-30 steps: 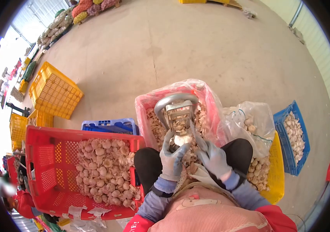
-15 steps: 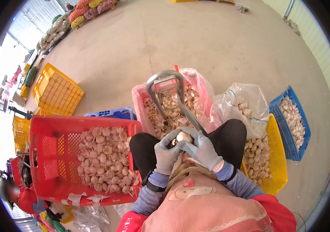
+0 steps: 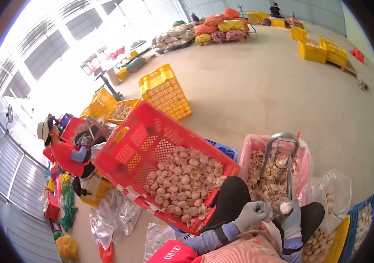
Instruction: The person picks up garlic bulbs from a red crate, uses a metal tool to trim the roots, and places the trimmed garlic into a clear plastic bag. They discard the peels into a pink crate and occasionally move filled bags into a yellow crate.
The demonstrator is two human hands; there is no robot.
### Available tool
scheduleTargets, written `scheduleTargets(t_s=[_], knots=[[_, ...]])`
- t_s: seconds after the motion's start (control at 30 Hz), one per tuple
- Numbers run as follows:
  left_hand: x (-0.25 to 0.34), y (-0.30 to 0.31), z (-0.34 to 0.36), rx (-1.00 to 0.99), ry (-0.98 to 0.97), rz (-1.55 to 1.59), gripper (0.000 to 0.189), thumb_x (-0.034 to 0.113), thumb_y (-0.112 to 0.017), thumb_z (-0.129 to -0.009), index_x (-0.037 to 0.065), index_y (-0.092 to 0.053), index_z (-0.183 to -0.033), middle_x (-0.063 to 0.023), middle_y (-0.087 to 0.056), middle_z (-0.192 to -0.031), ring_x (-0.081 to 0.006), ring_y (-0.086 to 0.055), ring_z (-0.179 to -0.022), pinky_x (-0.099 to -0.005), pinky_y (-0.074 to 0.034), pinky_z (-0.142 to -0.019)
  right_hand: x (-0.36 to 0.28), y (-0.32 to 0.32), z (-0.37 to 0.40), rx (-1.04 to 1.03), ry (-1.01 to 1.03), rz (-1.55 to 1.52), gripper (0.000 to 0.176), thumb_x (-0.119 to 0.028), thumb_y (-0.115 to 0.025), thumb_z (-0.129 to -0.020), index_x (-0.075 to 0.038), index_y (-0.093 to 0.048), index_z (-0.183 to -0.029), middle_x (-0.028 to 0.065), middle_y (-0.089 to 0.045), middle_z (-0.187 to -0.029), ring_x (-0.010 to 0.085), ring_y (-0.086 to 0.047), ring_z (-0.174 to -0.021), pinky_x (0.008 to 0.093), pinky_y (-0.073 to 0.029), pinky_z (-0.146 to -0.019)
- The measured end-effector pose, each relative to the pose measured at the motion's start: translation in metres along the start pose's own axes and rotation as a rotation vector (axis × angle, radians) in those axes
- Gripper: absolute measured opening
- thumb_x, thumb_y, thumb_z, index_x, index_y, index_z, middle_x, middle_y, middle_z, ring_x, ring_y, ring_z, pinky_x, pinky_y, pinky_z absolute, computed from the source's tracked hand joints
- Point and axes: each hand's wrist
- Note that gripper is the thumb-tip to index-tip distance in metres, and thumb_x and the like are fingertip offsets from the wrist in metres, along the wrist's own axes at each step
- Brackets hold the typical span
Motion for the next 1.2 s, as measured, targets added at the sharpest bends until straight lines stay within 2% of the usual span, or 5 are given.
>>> scheduleTargets(t_s=[0.17, 0.63, 0.8, 1.07, 1.2], knots=[[0.017, 0.004, 0.018, 0.032, -0.219, -0.655, 0.072, 0.041, -0.074, -0.08, 0.008, -0.049, -0.139, -0.0213, -0.054, -0.125, -0.0344, -0.055, -0.113, -0.0405, -0.045, -0.095, 0.034, 0.04, -0.02, -0.141, 0.121, 0.234, 0.042, -0.032, -0.057, -0.097, -0.004, -0.055, -0.128, 0.0016, -0.055, -0.086, 0.0061, -0.047, -0.062, 0.0219, -0.05, -0.065], [0.016, 0.045, 0.008, 0.284, -0.193, -0.201, 0.034, 0.005, -0.069, -0.086, -0.002, -0.064, -0.119, -0.01, -0.067, -0.112, -0.0174, -0.063, -0.102, -0.0296, -0.049, -0.092, -0.107, 0.061, 0.035, 0.529, 0.999, 0.534, 0.043, -0.029, -0.058, -0.095, 0.001, -0.057, -0.126, 0.003, -0.062, -0.108, 0.0122, -0.058, -0.098, 0.0246, -0.047, -0.084], [0.006, 0.129, 0.021, 0.579, -0.062, 0.017, 0.035, 0.003, -0.064, -0.09, -0.003, -0.061, -0.123, -0.0083, -0.066, -0.113, -0.0137, -0.062, -0.096, -0.0264, -0.052, -0.082, -0.168, 0.11, 0.028, 0.938, 0.728, 0.776, 0.03, -0.025, -0.059, -0.094, 0.0, -0.064, -0.111, 0.0019, -0.064, -0.095, 0.0105, -0.058, -0.087, 0.0258, -0.047, -0.075], [-0.059, 0.319, 0.065, 1.242, 0.045, 0.075, 0.033, 0.009, -0.065, -0.089, -0.001, -0.063, -0.12, -0.0048, -0.067, -0.092, -0.0157, -0.062, -0.071, -0.0258, -0.051, -0.064, -0.106, 0.134, -0.003, 0.585, 0.816, 0.681, 0.032, -0.025, -0.059, -0.095, -0.002, -0.066, -0.115, 0.01, -0.07, -0.1, 0.0198, -0.064, -0.086, 0.032, -0.049, -0.075], [-0.091, 0.378, 0.042, 1.17, -0.007, -0.494, 0.041, 0.015, -0.067, -0.086, 0.008, -0.061, -0.126, -0.0131, -0.07, -0.103, -0.0208, -0.067, -0.084, -0.0291, -0.053, -0.075, -0.072, 0.095, -0.002, 0.72, 0.824, 1.662, 0.033, -0.025, -0.056, -0.096, -0.004, -0.064, -0.12, 0.0208, -0.068, -0.107, 0.0332, -0.065, -0.095, 0.0374, -0.05, -0.081]])
Point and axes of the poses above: each hand's wrist, its own z-axis away from the middle knuckle, its own y-axis out of the back of the hand, x = y × z
